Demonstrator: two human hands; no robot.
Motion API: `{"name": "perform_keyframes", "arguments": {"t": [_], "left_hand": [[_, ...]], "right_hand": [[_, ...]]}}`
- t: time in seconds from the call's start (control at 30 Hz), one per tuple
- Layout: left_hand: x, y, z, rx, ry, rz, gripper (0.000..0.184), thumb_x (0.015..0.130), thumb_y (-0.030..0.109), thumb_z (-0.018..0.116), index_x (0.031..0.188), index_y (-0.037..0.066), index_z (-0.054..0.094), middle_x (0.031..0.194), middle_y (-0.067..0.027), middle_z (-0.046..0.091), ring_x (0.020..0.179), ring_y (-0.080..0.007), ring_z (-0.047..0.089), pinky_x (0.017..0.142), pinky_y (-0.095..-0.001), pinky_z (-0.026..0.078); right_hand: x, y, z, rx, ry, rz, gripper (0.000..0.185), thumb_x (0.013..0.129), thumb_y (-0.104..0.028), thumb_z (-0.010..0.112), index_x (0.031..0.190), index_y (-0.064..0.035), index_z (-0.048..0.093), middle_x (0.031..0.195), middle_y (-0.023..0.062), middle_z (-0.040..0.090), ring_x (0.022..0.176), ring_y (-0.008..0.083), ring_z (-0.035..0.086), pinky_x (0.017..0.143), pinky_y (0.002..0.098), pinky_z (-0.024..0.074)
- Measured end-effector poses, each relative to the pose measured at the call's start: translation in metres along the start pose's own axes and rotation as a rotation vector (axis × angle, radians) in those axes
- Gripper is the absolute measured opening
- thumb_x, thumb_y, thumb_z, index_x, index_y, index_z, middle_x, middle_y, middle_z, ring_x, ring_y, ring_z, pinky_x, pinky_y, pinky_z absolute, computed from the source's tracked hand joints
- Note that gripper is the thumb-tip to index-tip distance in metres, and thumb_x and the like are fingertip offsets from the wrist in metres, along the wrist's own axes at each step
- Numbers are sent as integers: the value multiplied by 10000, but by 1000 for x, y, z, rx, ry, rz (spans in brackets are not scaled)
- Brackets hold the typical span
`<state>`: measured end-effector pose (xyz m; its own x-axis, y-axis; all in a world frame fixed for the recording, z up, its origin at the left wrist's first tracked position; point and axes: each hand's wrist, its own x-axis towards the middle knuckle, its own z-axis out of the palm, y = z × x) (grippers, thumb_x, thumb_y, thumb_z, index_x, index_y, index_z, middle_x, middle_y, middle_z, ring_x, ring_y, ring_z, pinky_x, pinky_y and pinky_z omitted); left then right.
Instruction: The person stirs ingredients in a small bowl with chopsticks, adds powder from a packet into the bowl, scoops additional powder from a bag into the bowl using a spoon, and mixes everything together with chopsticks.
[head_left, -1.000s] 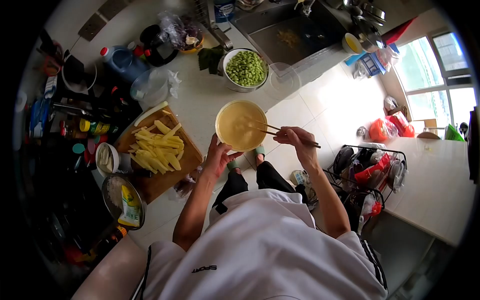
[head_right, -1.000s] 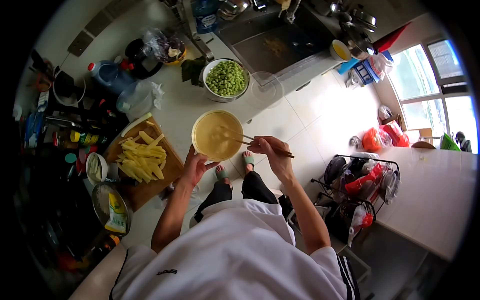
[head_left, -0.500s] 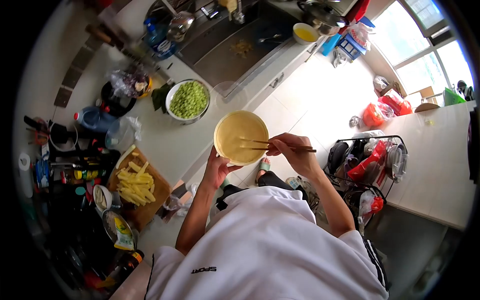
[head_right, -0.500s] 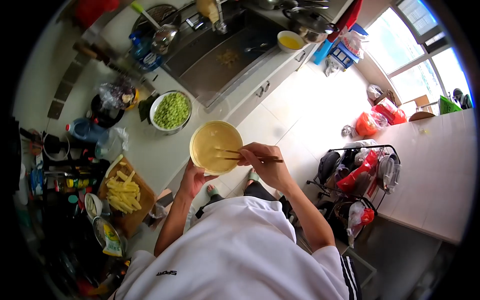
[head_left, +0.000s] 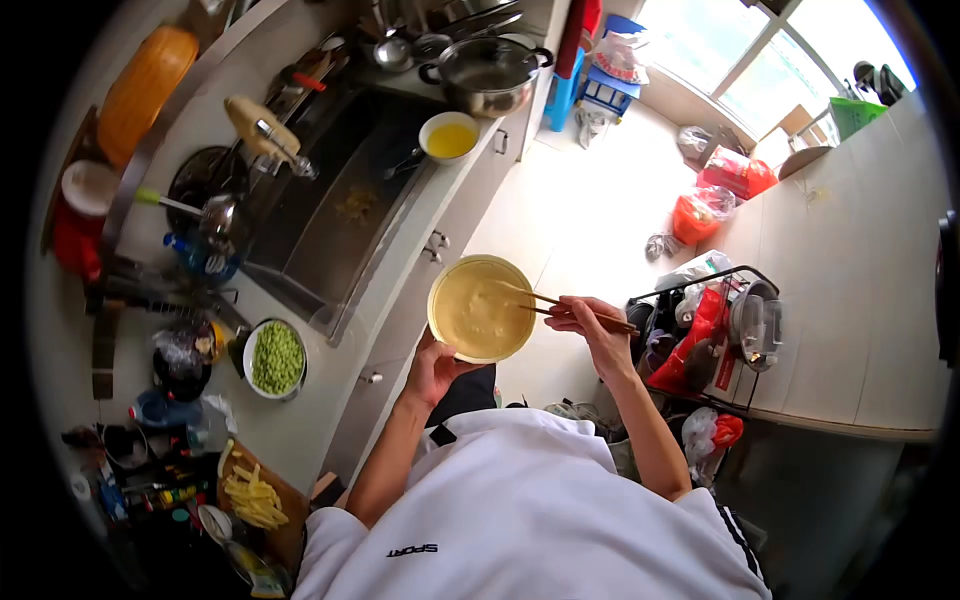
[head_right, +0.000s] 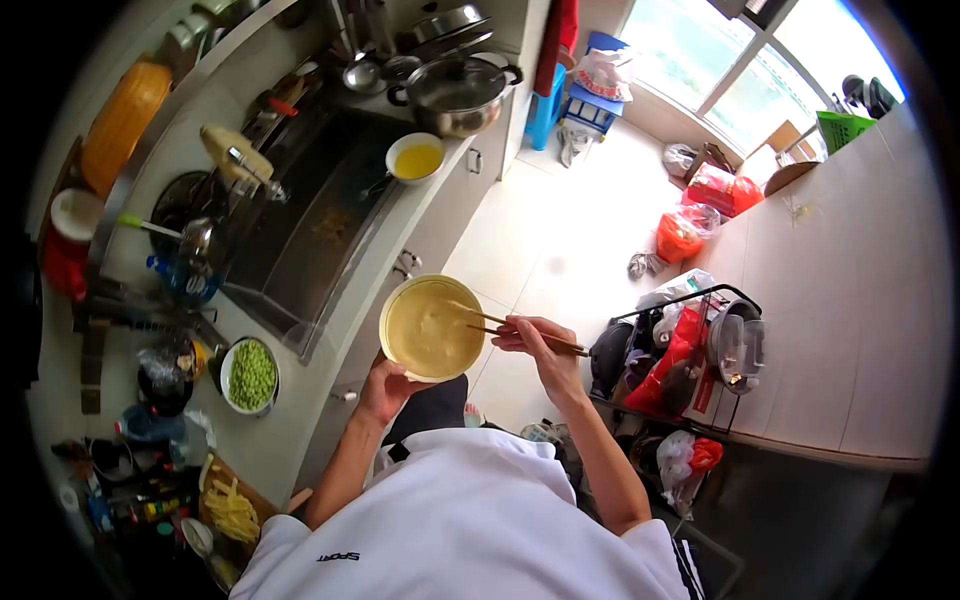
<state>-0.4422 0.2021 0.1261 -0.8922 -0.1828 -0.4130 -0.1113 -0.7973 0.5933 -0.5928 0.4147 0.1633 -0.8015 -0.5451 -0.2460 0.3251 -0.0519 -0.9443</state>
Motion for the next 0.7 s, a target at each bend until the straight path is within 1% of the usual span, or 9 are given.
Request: {"name": "perform_keyframes", "arguments": {"t": [0.13, 0.17, 0.23, 0.37, 0.43, 0.5, 0.57, 0.67, 0.7], "left_hand": [[71, 4, 30, 54, -18, -94, 668, 701, 118, 535, 1344, 61, 365, 1298, -160, 462, 1166, -335, 515, 869, -512, 532], [91, 6, 40, 67, -26, -106, 662, 707, 121, 534, 1345, 63, 365, 1301, -157, 459, 1173, -333, 508, 880, -519, 524], [129, 11, 61, 86, -37, -131, 652, 719, 127, 531, 1346, 67, 365, 1308, -152, 453, 1187, -330, 494, 902, -532, 507], [217, 16, 97, 97, -89, -186, 621, 759, 129, 524, 1356, 78, 357, 1314, -145, 447, 1197, -323, 484, 915, -555, 488], [257, 22, 122, 80, -127, -190, 597, 788, 114, 513, 1361, 92, 345, 1301, -148, 455, 1168, -330, 509, 865, -533, 524], [301, 31, 152, 59, -164, -192, 575, 800, 77, 494, 1355, 95, 341, 1270, -161, 473, 1119, -336, 549, 793, -497, 573], [345, 32, 174, 82, -169, -203, 552, 820, 76, 504, 1348, 108, 345, 1266, -153, 476, 1109, -331, 556, 792, -481, 578], [405, 40, 210, 114, -200, -228, 523, 847, 96, 528, 1341, 124, 357, 1259, -146, 482, 1106, -322, 559, 807, -473, 575], [426, 41, 223, 137, -209, -223, 514, 866, 118, 528, 1348, 117, 350, 1276, -141, 473, 1126, -320, 545, 821, -482, 565]], "right_hand": [[31, -6, -31, 60, -133, 20, 292, 961, -155, 504, 1068, 99, 600, 937, 189, 669, 859, 252, 677, 805, 332, 559], [43, -16, -44, 71, -106, 48, 290, 961, -154, 505, 1062, 100, 604, 922, 187, 673, 856, 248, 677, 795, 326, 561], [77, -29, -73, 120, 132, -43, 291, 960, -155, 509, 1059, 101, 605, 912, 186, 674, 852, 245, 678, 790, 323, 563], [126, -53, -111, 46, -18, -8, 290, 966, -148, 492, 1056, 106, 601, 934, 194, 668, 845, 245, 678, 788, 331, 562], [156, -81, -141, 116, 206, -70, 283, 963, -137, 496, 1067, 107, 593, 945, 194, 664, 844, 254, 677, 794, 335, 562], [184, -97, -164, 21, 241, -87, 278, 963, -132, 496, 1073, 104, 592, 952, 195, 661, 847, 258, 677, 794, 334, 562], [208, -110, -180, 89, 129, -35, 276, 963, -130, 497, 1080, 101, 591, 952, 192, 661, 879, 258, 673, 808, 334, 560], [258, -132, -224, 161, 376, -153, 282, 962, -139, 502, 1075, 103, 591, 935, 186, 665, 868, 258, 675, 809, 332, 560], [273, -136, -231, 142, 321, -155, 281, 963, -140, 502, 1069, 105, 592, 933, 188, 665, 858, 259, 677, 806, 332, 561]]}}
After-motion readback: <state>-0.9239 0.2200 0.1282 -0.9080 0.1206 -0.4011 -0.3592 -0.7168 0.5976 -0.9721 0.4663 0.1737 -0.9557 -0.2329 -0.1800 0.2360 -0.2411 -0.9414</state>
